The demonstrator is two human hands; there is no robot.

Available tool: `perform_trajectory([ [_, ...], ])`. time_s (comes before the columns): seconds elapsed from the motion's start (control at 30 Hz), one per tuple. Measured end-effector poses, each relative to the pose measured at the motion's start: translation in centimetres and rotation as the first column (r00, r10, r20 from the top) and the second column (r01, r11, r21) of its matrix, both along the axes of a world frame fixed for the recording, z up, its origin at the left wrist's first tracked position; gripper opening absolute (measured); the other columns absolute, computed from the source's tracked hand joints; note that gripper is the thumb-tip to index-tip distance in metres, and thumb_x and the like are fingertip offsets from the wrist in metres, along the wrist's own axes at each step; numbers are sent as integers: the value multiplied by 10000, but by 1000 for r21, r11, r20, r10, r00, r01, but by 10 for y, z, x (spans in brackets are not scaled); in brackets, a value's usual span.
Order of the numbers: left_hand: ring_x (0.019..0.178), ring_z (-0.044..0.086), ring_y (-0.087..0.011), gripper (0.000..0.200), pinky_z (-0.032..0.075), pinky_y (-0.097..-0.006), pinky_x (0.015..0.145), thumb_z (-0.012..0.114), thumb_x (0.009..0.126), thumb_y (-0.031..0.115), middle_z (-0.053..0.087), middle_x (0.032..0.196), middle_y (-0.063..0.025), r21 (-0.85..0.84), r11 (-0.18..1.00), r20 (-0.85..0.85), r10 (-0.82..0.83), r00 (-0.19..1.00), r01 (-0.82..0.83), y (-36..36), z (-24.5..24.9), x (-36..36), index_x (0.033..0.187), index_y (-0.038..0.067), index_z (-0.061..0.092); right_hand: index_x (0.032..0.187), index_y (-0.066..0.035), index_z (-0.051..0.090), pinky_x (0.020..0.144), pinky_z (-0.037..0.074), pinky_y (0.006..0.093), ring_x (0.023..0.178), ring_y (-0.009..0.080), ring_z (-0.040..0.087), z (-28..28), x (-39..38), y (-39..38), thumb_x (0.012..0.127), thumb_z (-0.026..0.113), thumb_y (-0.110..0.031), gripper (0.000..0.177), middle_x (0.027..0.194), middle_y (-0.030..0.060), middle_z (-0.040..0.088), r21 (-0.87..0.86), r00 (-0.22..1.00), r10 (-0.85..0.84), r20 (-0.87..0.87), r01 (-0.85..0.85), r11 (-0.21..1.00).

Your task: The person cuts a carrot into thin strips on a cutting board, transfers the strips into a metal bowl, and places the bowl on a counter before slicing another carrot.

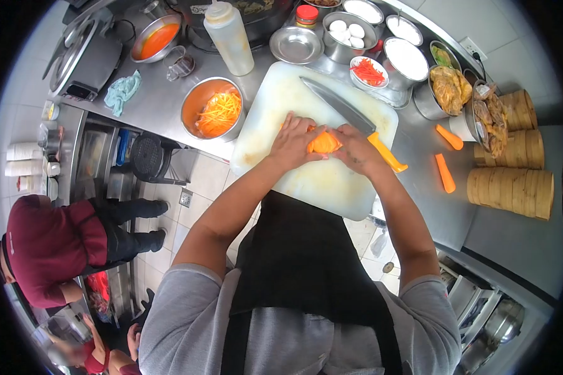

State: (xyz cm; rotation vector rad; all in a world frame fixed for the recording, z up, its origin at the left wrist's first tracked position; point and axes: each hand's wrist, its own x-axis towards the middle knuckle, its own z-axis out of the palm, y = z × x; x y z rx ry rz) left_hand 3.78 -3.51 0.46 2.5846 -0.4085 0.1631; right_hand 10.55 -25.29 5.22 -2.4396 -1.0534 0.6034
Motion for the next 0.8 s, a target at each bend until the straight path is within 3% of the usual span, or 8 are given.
perform_trajectory([
  [0.03,1280,440,-291,733,244,-525,1180,796,720,564,532,1298,-72,0,1000,1,3,1000,-3,0,4,0,1330,190,640,1425,-131,517,1002,473,400,1192,324,547,4,-3,0,841,741,-139,625,1279,144,537,2,1000,-16,22,16,1000],
  [0.1,1378,360,-323,814,126,-554,1234,790,721,584,491,1348,-121,30,998,55,49,997,-51,-1,12,-3,1398,183,580,1418,-129,528,1009,471,405,1212,323,536,9,-11,1,841,745,-166,618,1304,138,534,5,999,-28,43,28,1000],
  [0.2,1419,319,-346,944,152,-557,1227,816,682,586,439,1421,-155,-39,999,-54,-15,998,13,6,12,-3,1474,189,489,1376,-108,570,1048,437,412,1251,314,509,9,-21,2,849,740,-212,564,1341,123,539,71,985,-70,156,60,996],
  [0.27,1405,339,-362,988,177,-564,1215,832,664,574,438,1421,-154,-75,995,-24,-62,998,60,18,13,-5,1487,168,463,1340,-100,603,1074,399,409,1264,297,496,3,-25,4,865,722,-214,502,1352,106,551,119,935,-24,354,-20,993],
  [0.43,1401,353,-370,1012,260,-518,1194,850,672,514,432,1438,-153,-61,989,16,-137,990,138,33,4,-7,1505,135,419,1254,-81,657,1050,387,407,1193,264,521,-9,-37,20,869,703,-174,399,1243,84,600,212,944,-59,326,-12,977],
  [0.6,1360,374,-338,965,348,-419,1149,822,741,446,420,1415,-140,-87,996,-174,-34,984,19,20,4,-11,1524,114,367,1173,-61,691,1025,396,407,1124,251,537,-24,-49,26,865,695,-147,320,1155,70,623,250,913,-74,402,-31,968],
  [0.7,1339,379,-340,977,327,-432,1153,816,744,467,414,1404,-136,-74,997,-135,14,991,-25,13,-5,-13,1522,93,358,1172,-64,690,1024,394,399,1143,251,539,-19,-49,25,867,690,-133,313,1171,71,624,238,917,-69,393,-29,971],
  [0.8,1336,383,-343,974,308,-444,1153,810,745,494,414,1418,-142,-79,997,-108,5,994,-14,11,10,-17,1508,76,372,1179,-64,688,1030,386,404,1166,258,537,-8,-43,17,865,686,-120,319,1191,73,624,279,962,-63,264,-14,960],
])
